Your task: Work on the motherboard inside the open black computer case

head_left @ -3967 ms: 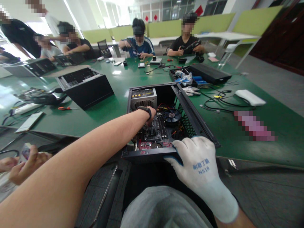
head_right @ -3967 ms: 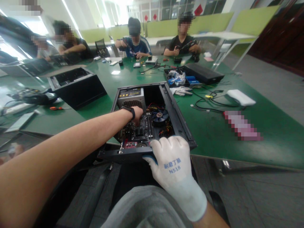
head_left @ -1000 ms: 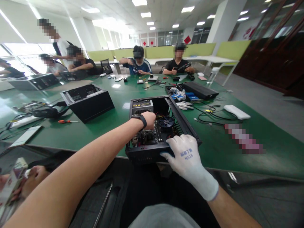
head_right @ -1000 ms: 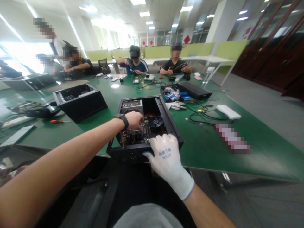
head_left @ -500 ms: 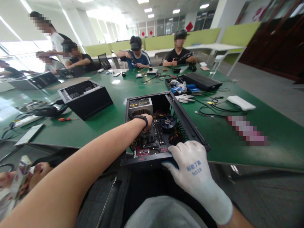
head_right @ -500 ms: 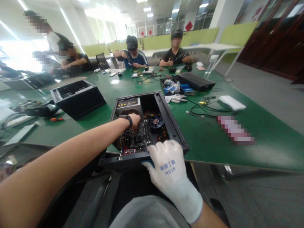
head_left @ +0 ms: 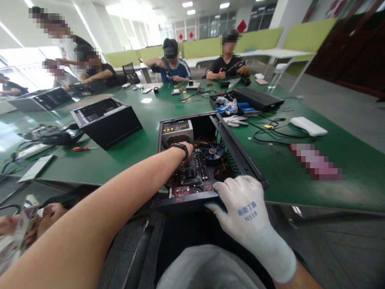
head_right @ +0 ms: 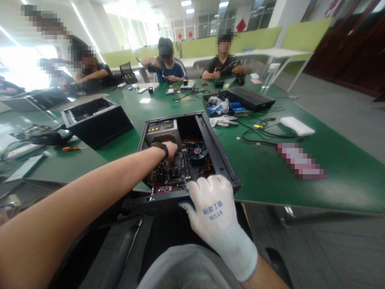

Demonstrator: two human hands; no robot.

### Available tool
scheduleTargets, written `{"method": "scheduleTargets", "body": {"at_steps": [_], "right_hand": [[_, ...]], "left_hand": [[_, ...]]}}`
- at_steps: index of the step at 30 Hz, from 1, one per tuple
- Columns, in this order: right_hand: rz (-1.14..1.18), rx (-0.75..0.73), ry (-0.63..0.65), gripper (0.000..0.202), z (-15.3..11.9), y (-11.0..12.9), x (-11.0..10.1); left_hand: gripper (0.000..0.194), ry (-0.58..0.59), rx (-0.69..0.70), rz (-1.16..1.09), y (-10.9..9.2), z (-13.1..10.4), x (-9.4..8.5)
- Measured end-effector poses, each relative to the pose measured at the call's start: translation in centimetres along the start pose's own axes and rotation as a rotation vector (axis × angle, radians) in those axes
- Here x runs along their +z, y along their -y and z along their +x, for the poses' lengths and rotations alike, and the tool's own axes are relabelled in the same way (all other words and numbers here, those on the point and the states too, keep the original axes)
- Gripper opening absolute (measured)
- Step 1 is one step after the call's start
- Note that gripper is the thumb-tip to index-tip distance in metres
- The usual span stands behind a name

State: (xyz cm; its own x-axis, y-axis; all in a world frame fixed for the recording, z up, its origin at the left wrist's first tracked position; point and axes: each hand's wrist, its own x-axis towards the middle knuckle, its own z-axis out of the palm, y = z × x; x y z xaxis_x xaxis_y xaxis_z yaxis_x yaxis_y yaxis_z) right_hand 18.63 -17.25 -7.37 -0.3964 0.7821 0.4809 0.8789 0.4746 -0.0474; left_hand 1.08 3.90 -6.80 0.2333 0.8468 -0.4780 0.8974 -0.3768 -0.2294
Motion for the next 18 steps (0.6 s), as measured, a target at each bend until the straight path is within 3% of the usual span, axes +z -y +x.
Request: {"method": "scheduleTargets", "body": {"at_steps": [5, 18], "right_hand": [[-0.012, 0.003, 0.012, 0.031, -0.11, 0.01, -0.05], [-0.019, -0.002, 0.022, 0.032, -0.10, -0.09, 0.08]], "left_hand": [[0.076, 0.051, 0.015, 0.044, -0.19, -0.40, -0.35], [0.065, 0.031, 0.024, 0.031, 0.11, 0.17, 0.05]]}}
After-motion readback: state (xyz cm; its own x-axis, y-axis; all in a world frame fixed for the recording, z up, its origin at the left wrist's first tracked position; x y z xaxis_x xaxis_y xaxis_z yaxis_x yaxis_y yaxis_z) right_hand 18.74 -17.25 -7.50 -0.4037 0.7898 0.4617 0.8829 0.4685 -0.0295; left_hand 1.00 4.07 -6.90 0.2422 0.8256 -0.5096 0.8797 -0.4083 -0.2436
